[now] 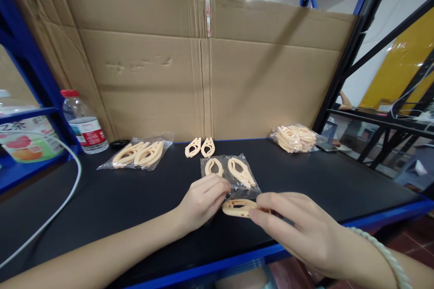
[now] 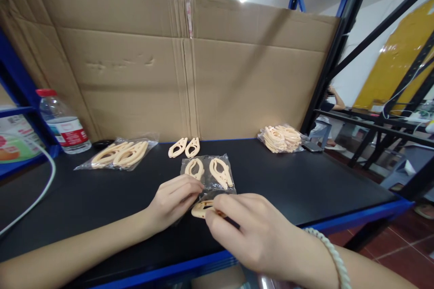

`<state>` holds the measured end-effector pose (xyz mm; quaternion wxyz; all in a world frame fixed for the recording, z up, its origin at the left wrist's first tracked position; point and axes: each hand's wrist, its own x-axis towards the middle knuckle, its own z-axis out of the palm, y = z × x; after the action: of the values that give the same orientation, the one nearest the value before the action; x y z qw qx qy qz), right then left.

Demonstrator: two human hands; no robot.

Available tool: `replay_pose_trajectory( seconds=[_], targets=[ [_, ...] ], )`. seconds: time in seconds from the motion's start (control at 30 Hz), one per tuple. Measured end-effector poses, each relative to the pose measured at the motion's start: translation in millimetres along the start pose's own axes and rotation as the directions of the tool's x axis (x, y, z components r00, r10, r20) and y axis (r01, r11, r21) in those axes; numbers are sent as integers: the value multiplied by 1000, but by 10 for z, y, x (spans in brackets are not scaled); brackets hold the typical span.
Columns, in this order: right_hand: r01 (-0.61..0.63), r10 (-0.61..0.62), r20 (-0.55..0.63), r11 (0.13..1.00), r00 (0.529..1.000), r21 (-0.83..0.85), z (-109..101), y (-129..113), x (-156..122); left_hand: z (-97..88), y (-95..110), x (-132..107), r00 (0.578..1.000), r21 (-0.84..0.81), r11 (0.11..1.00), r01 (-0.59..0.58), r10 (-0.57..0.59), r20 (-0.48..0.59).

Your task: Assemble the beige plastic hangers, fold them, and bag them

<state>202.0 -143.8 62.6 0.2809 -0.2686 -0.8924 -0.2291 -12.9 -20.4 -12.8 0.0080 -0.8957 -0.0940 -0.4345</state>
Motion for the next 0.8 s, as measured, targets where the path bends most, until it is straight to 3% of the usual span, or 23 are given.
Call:
replay_pose_trajectory(
  seconds=[0.1,0.2,0.3,0.4,0.53,0.8],
  targets=[
    [-95,92,57,994,994,47,-173,-62,-76,-1,-5,3,1000,-13,1000,27,-27,-11],
    [-173,174,-26,984,984,51,-334,-137,-172,1,-4,1,999,-21,999,31,-32,-20],
    [-162,162,-44,987,986,11,-326,-149,-156,6,-1,-4,999,-29,999,22,-23,-33],
    [-83,84,19,996,996,-15,-135,-87,-52,12,1,-1,998,-19,999,27,-28,-61],
    [19,-17,14,987,1000,-158,241,23,30,5,10,15,997,-6,1000,24,-25,-69],
    [72,-43,92,934,995,-351,856,125,-60,3,7,8,997,6,1000,6,-5,-75]
  ],
)
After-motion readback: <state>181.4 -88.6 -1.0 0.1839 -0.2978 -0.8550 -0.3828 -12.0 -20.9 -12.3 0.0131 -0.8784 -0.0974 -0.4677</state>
